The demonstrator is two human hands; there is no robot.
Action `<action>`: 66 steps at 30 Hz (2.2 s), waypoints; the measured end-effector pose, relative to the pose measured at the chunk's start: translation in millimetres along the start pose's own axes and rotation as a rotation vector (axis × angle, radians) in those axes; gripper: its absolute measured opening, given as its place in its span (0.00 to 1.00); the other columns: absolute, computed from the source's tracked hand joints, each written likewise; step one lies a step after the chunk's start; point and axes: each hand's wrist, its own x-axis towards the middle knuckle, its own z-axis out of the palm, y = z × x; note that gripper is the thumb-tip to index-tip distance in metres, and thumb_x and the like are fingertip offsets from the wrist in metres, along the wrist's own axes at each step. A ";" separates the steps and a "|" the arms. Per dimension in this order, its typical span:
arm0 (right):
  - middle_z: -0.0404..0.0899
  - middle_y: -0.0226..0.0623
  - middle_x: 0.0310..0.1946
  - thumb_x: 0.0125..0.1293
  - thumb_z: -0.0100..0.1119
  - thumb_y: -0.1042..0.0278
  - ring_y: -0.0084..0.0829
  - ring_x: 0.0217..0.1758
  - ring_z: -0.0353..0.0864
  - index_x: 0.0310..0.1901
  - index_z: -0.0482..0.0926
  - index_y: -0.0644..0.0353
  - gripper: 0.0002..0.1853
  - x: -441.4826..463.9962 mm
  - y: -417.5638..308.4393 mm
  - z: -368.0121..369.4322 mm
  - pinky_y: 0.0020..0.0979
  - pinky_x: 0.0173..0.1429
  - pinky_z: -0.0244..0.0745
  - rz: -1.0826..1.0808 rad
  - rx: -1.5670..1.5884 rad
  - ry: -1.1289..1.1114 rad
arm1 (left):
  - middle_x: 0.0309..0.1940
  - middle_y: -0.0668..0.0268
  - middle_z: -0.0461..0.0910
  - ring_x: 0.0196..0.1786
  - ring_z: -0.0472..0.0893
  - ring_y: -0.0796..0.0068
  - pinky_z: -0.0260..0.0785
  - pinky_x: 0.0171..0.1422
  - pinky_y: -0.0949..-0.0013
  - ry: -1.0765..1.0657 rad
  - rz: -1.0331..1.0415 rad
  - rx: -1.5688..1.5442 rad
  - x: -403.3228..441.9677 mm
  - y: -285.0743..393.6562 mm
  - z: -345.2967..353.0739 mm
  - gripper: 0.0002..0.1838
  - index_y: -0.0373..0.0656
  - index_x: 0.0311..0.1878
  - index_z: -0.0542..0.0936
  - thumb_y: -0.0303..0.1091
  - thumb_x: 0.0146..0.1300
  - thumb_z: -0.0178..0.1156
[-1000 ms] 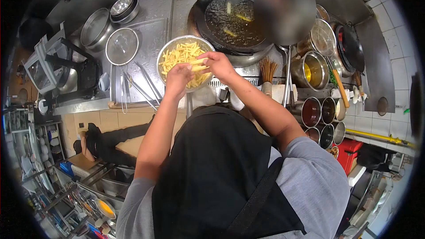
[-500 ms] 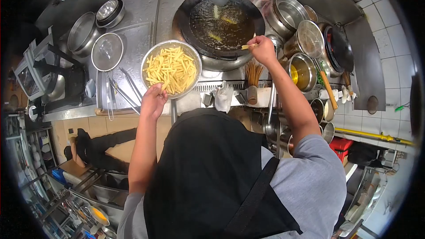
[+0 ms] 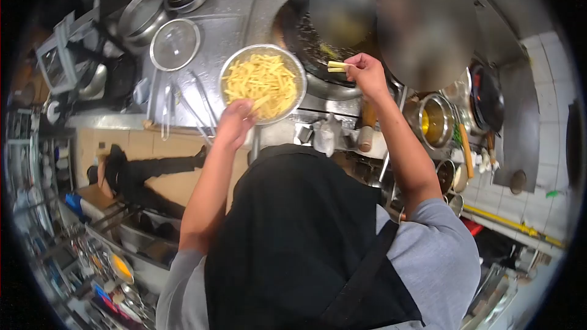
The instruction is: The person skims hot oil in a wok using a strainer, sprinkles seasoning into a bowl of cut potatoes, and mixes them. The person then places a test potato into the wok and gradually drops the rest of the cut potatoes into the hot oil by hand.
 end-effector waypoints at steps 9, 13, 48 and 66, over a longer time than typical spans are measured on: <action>0.80 0.28 0.31 0.60 0.61 0.80 0.18 0.28 0.73 0.42 0.81 0.64 0.08 -29.6 -20.3 107.9 0.23 0.34 0.69 0.019 0.250 -0.179 | 0.46 0.60 0.76 0.44 0.77 0.68 0.73 0.45 0.70 -0.110 -0.071 -0.250 4.7 11.5 28.2 0.13 0.37 0.56 0.72 0.25 0.70 0.53; 0.81 0.29 0.30 0.60 0.62 0.77 0.19 0.29 0.74 0.42 0.83 0.62 0.09 -23.7 -16.2 29.2 0.23 0.35 0.69 0.013 0.024 -0.041 | 0.45 0.62 0.75 0.41 0.76 0.72 0.70 0.43 0.74 -0.002 -0.007 -0.075 -0.6 10.3 7.2 0.12 0.39 0.56 0.73 0.25 0.71 0.52; 0.84 0.45 0.37 0.57 0.59 0.79 0.38 0.37 0.86 0.44 0.81 0.64 0.12 -55.8 2.3 -69.4 0.34 0.44 0.79 -0.383 -0.487 0.475 | 0.45 0.59 0.78 0.45 0.81 0.70 0.76 0.50 0.70 0.013 0.042 0.157 -56.4 -3.8 26.1 0.11 0.36 0.51 0.72 0.21 0.67 0.56; 0.80 0.32 0.22 0.55 0.70 0.70 0.20 0.24 0.76 0.32 0.81 0.61 0.07 -53.4 -52.0 93.9 0.26 0.30 0.72 -0.212 -0.162 -0.061 | 0.39 0.62 0.80 0.41 0.83 0.72 0.78 0.47 0.71 -0.007 0.181 0.186 -68.6 27.6 47.1 0.08 0.37 0.47 0.73 0.23 0.66 0.59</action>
